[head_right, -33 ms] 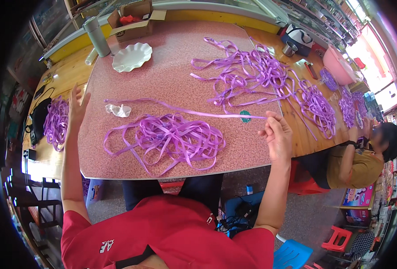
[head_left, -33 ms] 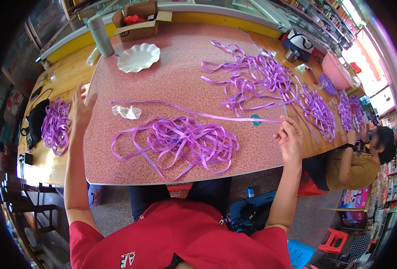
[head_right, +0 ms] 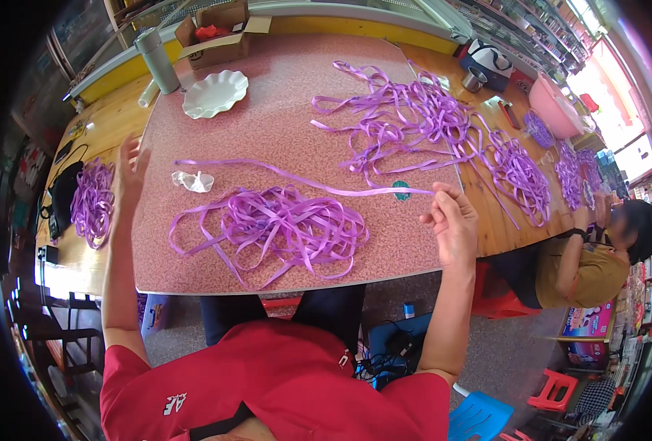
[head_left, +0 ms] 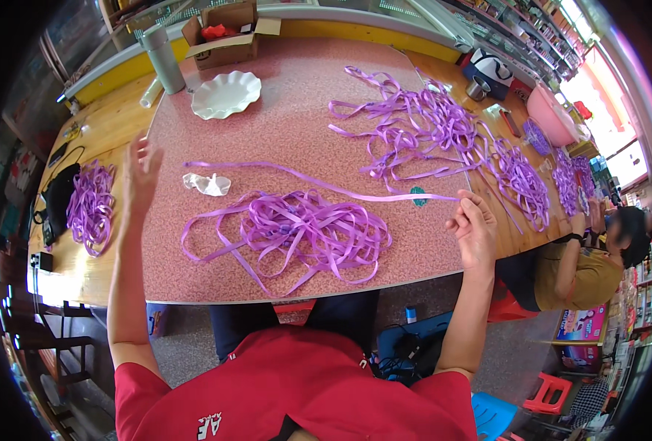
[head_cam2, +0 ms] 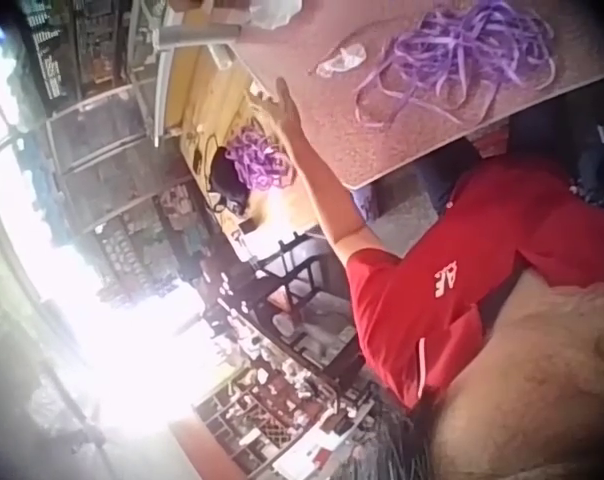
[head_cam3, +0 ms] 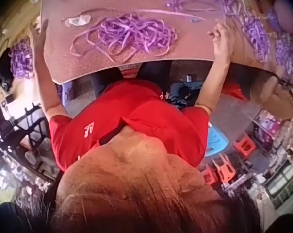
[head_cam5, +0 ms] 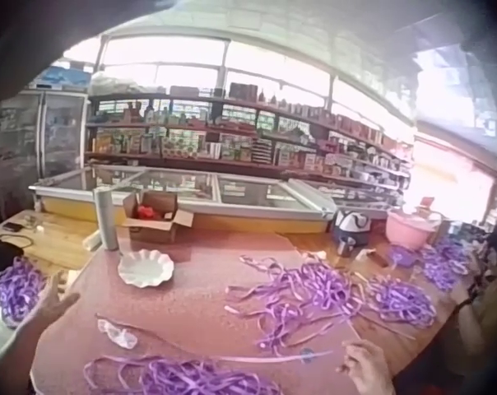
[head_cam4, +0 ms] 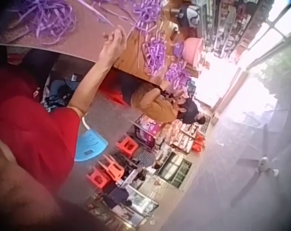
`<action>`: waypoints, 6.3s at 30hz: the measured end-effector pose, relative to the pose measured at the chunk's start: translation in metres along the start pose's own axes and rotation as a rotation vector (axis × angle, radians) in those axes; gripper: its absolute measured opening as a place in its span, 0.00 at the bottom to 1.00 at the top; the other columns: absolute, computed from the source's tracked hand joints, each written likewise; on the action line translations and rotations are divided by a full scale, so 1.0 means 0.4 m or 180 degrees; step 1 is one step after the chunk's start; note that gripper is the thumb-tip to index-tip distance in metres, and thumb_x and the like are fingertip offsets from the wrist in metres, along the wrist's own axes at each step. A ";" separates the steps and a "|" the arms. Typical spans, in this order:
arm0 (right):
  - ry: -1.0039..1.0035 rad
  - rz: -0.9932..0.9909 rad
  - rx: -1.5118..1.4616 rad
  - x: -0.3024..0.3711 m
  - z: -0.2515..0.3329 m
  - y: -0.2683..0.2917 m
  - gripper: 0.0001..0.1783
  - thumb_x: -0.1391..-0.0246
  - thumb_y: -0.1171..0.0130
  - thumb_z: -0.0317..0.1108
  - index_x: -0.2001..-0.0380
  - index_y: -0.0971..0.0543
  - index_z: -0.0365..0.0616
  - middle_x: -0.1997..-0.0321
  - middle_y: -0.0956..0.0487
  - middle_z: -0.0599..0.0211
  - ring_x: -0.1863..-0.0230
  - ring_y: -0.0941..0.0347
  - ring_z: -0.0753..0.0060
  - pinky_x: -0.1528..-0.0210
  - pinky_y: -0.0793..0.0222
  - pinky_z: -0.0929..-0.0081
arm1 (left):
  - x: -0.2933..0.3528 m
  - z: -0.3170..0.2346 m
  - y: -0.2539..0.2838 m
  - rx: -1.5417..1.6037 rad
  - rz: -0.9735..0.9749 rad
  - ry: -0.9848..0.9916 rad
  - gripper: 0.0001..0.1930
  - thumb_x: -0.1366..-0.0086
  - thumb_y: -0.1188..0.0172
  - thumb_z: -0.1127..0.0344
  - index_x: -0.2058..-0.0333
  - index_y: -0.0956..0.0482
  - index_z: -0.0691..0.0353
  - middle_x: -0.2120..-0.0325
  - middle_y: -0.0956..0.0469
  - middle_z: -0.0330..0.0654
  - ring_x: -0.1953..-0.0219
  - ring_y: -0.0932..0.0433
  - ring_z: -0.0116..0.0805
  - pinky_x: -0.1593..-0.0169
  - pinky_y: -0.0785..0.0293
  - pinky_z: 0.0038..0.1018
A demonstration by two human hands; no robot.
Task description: Tying knots in purple plastic ribbons at a table.
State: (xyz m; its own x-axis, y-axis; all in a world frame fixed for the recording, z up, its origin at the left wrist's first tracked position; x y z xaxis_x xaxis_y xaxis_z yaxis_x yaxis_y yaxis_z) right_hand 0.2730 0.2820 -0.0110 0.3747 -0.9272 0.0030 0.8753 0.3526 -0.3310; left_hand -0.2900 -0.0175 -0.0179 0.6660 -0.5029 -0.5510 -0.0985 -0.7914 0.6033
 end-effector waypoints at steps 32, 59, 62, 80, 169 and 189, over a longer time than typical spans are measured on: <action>0.0704 -0.1060 -0.0566 0.129 -0.036 0.375 0.16 0.35 0.44 0.36 0.48 0.27 0.40 0.58 0.24 0.72 0.64 0.29 0.81 0.55 0.28 0.77 | 0.098 -0.295 -0.323 0.5322 0.0988 0.2492 0.21 0.24 0.62 0.60 0.45 0.32 0.71 0.47 0.25 0.58 0.42 0.27 0.54 0.36 0.32 0.48; 0.1690 0.1707 0.1965 0.158 -0.008 -0.516 0.05 0.43 0.38 0.23 0.63 0.19 0.37 0.65 0.23 0.71 0.65 0.27 0.84 0.64 0.32 0.84 | 0.305 -0.696 -0.182 0.2361 0.2150 -0.0652 0.09 0.33 0.45 0.69 0.60 0.22 0.69 0.78 0.25 0.54 0.78 0.25 0.50 0.72 0.32 0.39; 0.1091 0.1545 0.1429 0.137 -0.039 -0.488 0.05 0.42 0.39 0.24 0.61 0.20 0.36 0.63 0.23 0.72 0.64 0.27 0.85 0.62 0.32 0.86 | 0.319 -0.671 -0.193 0.3216 0.1836 0.0136 0.09 0.32 0.41 0.69 0.59 0.21 0.70 0.77 0.23 0.42 0.75 0.26 0.28 0.72 0.31 0.30; 0.0913 0.1447 0.1260 0.132 -0.021 -0.463 0.08 0.45 0.36 0.21 0.61 0.18 0.39 0.63 0.22 0.75 0.67 0.30 0.88 0.64 0.35 0.88 | 0.326 -0.640 -0.219 0.3672 0.2440 0.0776 0.11 0.34 0.36 0.66 0.55 0.16 0.63 0.64 0.20 0.33 0.60 0.26 0.19 0.57 0.30 0.19; 0.0665 0.1208 -0.0166 0.171 -0.086 -0.437 0.06 0.44 0.38 0.20 0.63 0.18 0.37 0.61 0.21 0.60 0.75 0.30 0.83 0.74 0.31 0.84 | 0.324 -0.697 -0.148 0.2950 0.1151 -0.0818 0.08 0.41 0.34 0.78 0.62 0.19 0.65 0.79 0.30 0.39 0.78 0.32 0.29 0.75 0.38 0.28; 0.0539 0.1293 0.0288 0.167 -0.091 -0.445 0.06 0.42 0.42 0.19 0.61 0.22 0.36 0.68 0.22 0.65 0.76 0.31 0.84 0.72 0.23 0.78 | 0.326 -0.676 -0.174 0.2715 0.1645 -0.1102 0.11 0.38 0.36 0.73 0.56 0.20 0.64 0.73 0.27 0.41 0.72 0.29 0.32 0.68 0.33 0.28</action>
State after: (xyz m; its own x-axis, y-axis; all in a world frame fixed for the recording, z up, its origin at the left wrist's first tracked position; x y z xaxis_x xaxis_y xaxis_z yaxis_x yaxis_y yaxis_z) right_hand 0.1311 0.1528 0.0139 0.6447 -0.7162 -0.2672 0.6936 0.6950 -0.1895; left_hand 0.0038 0.0661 0.0243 0.1605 -0.8139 -0.5583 -0.8867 -0.3673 0.2807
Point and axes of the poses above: each hand's wrist, its own x-axis away from the middle knuckle, its own y-axis out of the back of the hand, z = x × y, the point moved 7 cm from there along -x, towards the middle knuckle
